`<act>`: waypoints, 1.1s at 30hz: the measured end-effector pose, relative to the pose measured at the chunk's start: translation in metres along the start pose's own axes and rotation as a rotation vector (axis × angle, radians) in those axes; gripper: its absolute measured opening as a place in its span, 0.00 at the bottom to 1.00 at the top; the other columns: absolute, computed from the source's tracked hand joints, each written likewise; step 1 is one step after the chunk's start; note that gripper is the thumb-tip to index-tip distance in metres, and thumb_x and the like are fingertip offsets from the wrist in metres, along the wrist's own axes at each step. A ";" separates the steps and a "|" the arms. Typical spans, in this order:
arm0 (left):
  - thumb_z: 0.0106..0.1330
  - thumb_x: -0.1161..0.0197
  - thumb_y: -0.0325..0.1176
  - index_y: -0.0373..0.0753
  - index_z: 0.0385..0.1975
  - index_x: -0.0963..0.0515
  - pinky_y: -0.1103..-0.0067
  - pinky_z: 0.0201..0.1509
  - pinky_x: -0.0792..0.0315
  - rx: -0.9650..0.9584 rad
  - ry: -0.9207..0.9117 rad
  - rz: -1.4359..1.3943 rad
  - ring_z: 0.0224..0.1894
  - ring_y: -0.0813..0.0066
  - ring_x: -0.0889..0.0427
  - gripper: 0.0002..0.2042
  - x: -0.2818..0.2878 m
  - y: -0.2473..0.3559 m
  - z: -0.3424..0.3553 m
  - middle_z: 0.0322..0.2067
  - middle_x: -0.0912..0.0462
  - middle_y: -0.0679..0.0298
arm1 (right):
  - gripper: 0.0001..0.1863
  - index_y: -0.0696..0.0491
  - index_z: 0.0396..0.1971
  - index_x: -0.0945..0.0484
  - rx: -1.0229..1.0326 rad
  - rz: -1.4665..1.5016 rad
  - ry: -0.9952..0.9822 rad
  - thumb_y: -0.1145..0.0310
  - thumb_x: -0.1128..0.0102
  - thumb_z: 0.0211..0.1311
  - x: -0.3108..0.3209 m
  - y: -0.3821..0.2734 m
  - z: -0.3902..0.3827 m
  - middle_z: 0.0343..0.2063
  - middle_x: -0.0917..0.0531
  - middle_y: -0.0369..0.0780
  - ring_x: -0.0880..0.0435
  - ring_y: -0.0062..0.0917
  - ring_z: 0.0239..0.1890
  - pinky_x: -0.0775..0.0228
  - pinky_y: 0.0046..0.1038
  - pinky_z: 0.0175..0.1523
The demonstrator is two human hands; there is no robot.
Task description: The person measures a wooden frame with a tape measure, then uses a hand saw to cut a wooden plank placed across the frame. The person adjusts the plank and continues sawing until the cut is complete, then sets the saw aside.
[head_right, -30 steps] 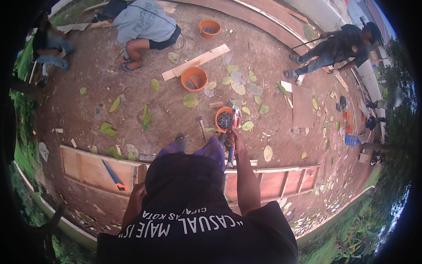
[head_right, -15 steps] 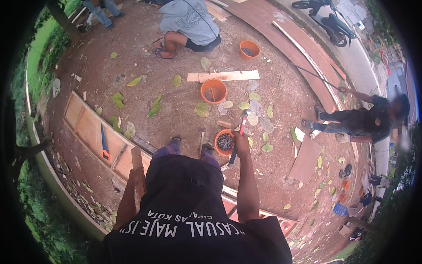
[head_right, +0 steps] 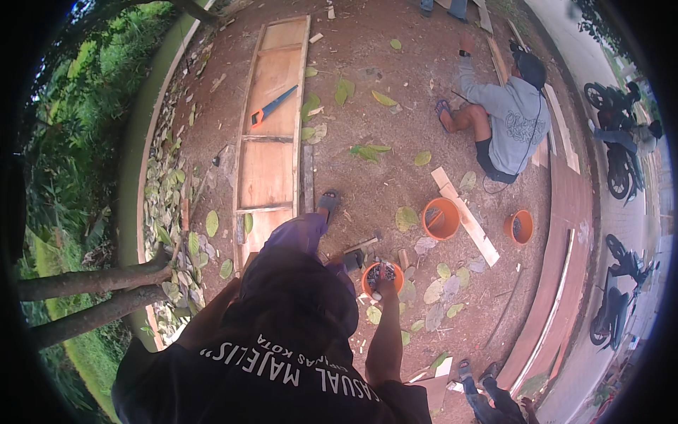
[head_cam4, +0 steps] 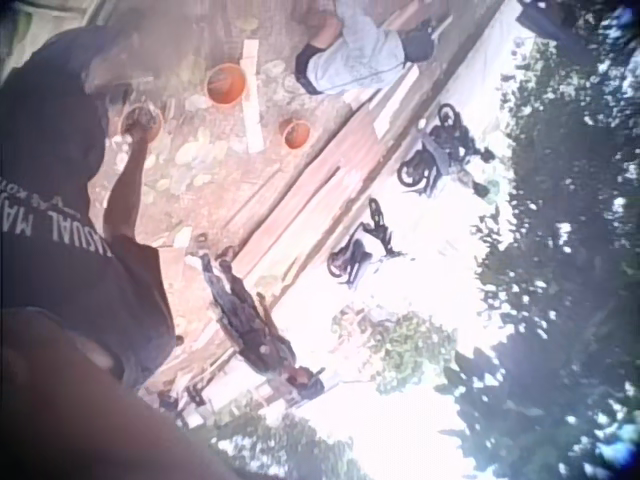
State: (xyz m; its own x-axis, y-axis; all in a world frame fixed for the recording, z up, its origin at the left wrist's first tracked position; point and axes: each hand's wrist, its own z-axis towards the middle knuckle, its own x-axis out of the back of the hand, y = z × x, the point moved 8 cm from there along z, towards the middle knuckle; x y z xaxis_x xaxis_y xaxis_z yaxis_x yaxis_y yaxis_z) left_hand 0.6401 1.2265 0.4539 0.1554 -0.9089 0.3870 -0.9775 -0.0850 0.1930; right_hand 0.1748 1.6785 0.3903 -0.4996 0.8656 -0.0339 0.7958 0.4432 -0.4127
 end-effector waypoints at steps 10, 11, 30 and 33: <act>0.64 0.37 0.49 0.35 0.28 0.17 0.68 0.22 0.31 0.172 -0.083 -0.076 0.20 0.63 0.21 0.19 -0.034 -0.005 -0.072 0.20 0.20 0.52 | 0.06 0.56 0.43 0.24 -0.167 0.023 -0.051 0.74 0.44 0.70 -0.066 -0.163 0.048 0.30 0.21 0.41 0.20 0.30 0.26 0.24 0.34 0.28; 0.64 0.37 0.50 0.36 0.29 0.17 0.68 0.23 0.30 0.159 -0.087 -0.094 0.22 0.62 0.20 0.19 -0.033 0.000 -0.061 0.21 0.19 0.51 | 0.06 0.56 0.43 0.24 -0.112 -0.042 -0.045 0.74 0.45 0.70 -0.071 -0.184 0.052 0.30 0.21 0.41 0.19 0.30 0.26 0.24 0.34 0.28; 0.63 0.31 0.59 0.19 0.59 0.35 0.57 0.63 0.26 0.091 0.452 -0.329 0.62 0.32 0.24 0.44 0.316 0.239 0.014 0.56 0.25 0.25 | 0.13 0.54 0.45 0.24 -0.179 -0.148 0.297 0.63 0.43 0.66 -0.098 -0.310 0.138 0.33 0.18 0.44 0.14 0.41 0.27 0.25 0.42 0.24; 0.62 0.31 0.59 0.20 0.60 0.37 0.57 0.63 0.26 0.162 0.398 -0.341 0.62 0.32 0.24 0.45 0.317 0.253 0.043 0.56 0.24 0.26 | 0.13 0.54 0.44 0.23 -0.239 -0.518 0.457 0.64 0.46 0.65 -0.094 -0.316 0.126 0.34 0.18 0.46 0.12 0.42 0.28 0.23 0.44 0.25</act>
State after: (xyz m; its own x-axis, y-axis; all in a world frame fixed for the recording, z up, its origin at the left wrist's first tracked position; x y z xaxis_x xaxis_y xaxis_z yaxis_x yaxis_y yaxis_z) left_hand 0.4358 0.8996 0.5862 0.4786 -0.5966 0.6443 -0.8668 -0.4380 0.2383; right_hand -0.0728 1.4275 0.4091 -0.6810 0.5187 0.5169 0.5749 0.8159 -0.0613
